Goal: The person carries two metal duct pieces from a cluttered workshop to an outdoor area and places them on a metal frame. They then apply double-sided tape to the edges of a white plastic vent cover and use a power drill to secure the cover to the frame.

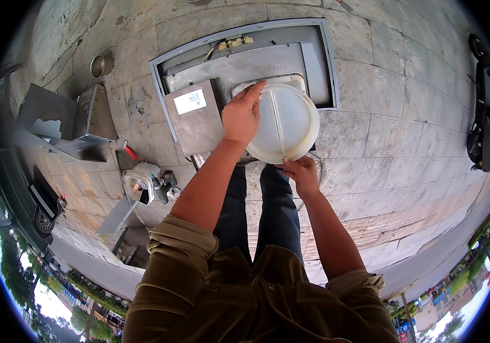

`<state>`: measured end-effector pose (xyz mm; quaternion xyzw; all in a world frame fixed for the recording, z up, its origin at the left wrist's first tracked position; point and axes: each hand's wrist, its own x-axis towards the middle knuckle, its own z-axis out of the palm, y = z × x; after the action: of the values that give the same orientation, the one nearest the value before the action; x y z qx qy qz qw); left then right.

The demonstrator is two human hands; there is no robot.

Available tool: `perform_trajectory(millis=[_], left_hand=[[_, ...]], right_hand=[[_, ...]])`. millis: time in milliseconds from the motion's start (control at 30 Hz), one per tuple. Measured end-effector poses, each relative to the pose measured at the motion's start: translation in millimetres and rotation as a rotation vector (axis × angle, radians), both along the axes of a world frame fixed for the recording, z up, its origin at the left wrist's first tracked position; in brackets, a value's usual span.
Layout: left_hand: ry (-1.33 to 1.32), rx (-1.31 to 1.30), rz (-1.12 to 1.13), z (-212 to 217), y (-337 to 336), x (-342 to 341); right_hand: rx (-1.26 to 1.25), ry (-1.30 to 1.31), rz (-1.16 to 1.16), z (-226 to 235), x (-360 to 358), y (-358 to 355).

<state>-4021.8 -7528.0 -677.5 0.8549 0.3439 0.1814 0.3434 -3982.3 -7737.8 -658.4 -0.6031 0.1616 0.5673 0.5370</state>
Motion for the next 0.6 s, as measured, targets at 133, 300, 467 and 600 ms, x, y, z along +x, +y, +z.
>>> perform_trajectory(millis=[133, 300, 467, 600], left_hand=[[0.015, 0.075, -0.042, -2.9, 1.0, -0.8], [0.039, 0.069, -0.104, -5.0, 0.1, 1.1], [-0.01, 0.107, -0.168, -12.7, 1.7, -2.6], [0.013, 0.098, -0.207, -15.2, -2.0, -1.3]], right_hand=[[0.033, -0.016, -0.09, -2.3, -9.2, -4.0], [0.053, -0.064, -0.202, -3.3, -18.7, -7.5], [0.072, -0.124, -0.262, -11.4, -37.7, -5.9], [0.103, -0.158, -0.401, -17.2, -50.3, -4.0]])
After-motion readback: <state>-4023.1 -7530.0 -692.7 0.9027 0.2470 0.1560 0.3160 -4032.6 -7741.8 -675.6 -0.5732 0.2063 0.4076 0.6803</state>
